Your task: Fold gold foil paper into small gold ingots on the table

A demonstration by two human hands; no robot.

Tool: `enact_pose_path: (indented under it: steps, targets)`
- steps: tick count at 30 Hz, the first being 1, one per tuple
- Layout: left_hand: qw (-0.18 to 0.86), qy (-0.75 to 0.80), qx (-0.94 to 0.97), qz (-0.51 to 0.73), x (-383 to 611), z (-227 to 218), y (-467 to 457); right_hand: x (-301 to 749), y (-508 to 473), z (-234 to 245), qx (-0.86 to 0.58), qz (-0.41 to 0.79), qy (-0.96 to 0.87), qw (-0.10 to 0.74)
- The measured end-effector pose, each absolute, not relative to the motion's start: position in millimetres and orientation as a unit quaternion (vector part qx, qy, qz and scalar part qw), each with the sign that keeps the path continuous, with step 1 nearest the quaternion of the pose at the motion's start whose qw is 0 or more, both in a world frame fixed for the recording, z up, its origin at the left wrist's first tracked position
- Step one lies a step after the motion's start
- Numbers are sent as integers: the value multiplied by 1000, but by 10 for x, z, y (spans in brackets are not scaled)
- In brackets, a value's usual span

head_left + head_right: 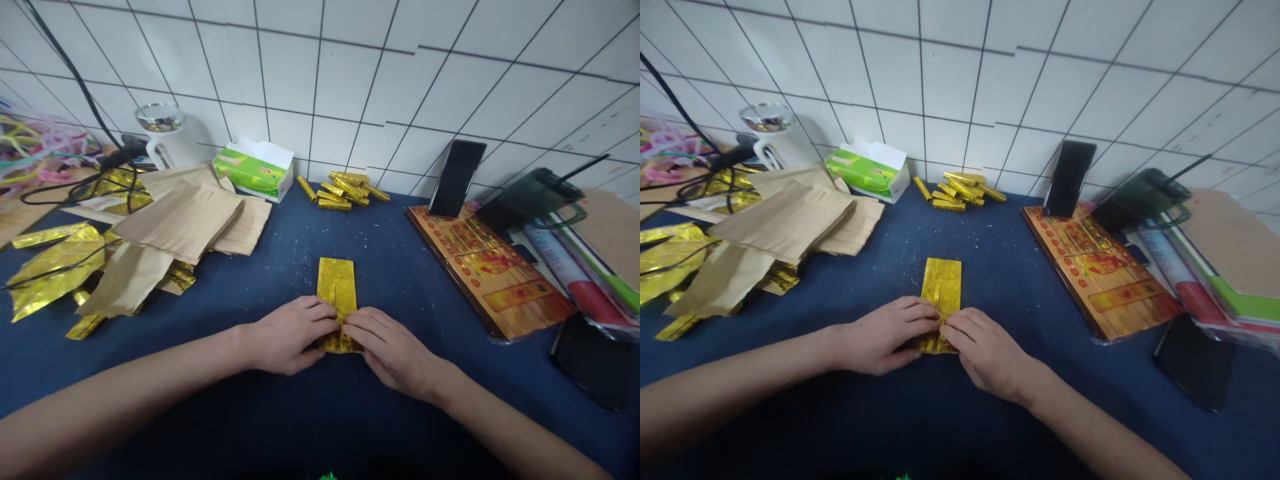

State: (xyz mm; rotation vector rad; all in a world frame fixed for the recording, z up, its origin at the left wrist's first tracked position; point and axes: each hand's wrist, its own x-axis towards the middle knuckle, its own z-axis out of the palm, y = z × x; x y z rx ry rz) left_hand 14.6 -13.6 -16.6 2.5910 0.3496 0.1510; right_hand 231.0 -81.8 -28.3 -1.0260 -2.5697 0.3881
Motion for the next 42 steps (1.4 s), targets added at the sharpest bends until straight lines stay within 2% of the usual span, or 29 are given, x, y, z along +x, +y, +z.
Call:
enact_pose_path:
  steps: [6,12,23,30,42]
  targets:
    - [277,163,944,76,118,-244,-155,2292,-790,-341,-400,204,-842,298]
    - [296,205,928,97,154,-285,-185,2272,-794,-381,-462,216,-798,321]
    - [383,345,843,156,278,-215,-182,2204,-690,-242,-587,269,-727,234]
    - [343,431,829,93,328,-181,-163,2178,-626,-212,-650,283,-683,176]
    - [270,454,848,37,370,-208,-187,2181,-552,-194,-655,318,-665,167]
